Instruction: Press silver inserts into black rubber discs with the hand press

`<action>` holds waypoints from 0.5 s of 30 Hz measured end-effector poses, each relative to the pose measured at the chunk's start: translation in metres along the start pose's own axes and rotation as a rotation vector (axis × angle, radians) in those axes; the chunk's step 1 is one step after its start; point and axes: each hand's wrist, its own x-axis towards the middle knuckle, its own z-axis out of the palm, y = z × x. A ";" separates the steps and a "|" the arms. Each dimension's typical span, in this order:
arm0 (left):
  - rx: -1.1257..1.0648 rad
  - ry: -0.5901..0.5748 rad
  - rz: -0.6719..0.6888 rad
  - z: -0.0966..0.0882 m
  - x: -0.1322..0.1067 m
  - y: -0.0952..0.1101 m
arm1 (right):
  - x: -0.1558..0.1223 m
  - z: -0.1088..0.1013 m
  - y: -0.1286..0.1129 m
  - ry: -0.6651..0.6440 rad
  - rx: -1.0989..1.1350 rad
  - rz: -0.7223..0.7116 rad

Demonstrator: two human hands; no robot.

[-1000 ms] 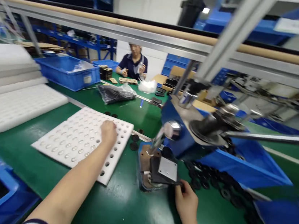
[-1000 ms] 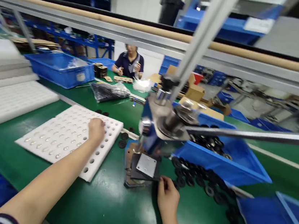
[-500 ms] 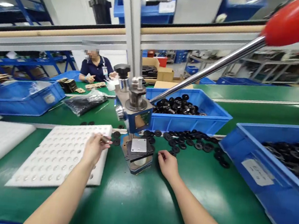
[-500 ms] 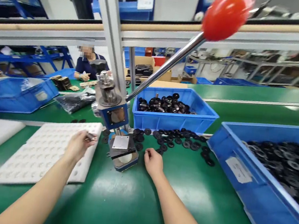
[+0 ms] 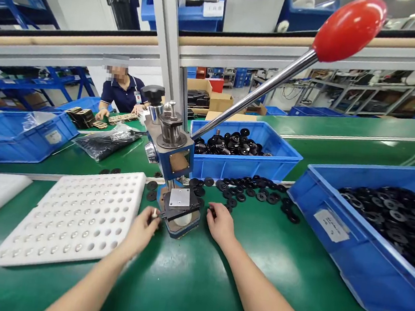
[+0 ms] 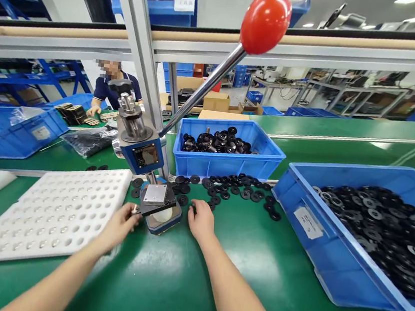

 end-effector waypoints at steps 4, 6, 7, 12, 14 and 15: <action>-0.088 0.133 0.071 0.030 -0.055 -0.035 | -0.001 -0.003 -0.010 -0.103 -0.138 -0.130; -0.044 0.185 0.095 0.038 -0.067 -0.046 | 0.000 -0.003 -0.013 -0.145 -0.220 -0.152; -0.034 0.196 0.102 0.040 -0.070 -0.049 | 0.001 -0.003 -0.014 -0.159 -0.260 -0.155; -0.125 0.201 0.083 0.036 -0.065 -0.049 | -0.007 -0.007 -0.018 -0.152 -0.412 -0.088; -0.149 0.169 0.071 0.034 -0.064 -0.049 | -0.015 -0.013 -0.017 -0.144 -0.447 -0.048; -0.154 0.158 0.063 0.034 -0.064 -0.049 | -0.019 -0.016 -0.016 -0.147 -0.457 -0.038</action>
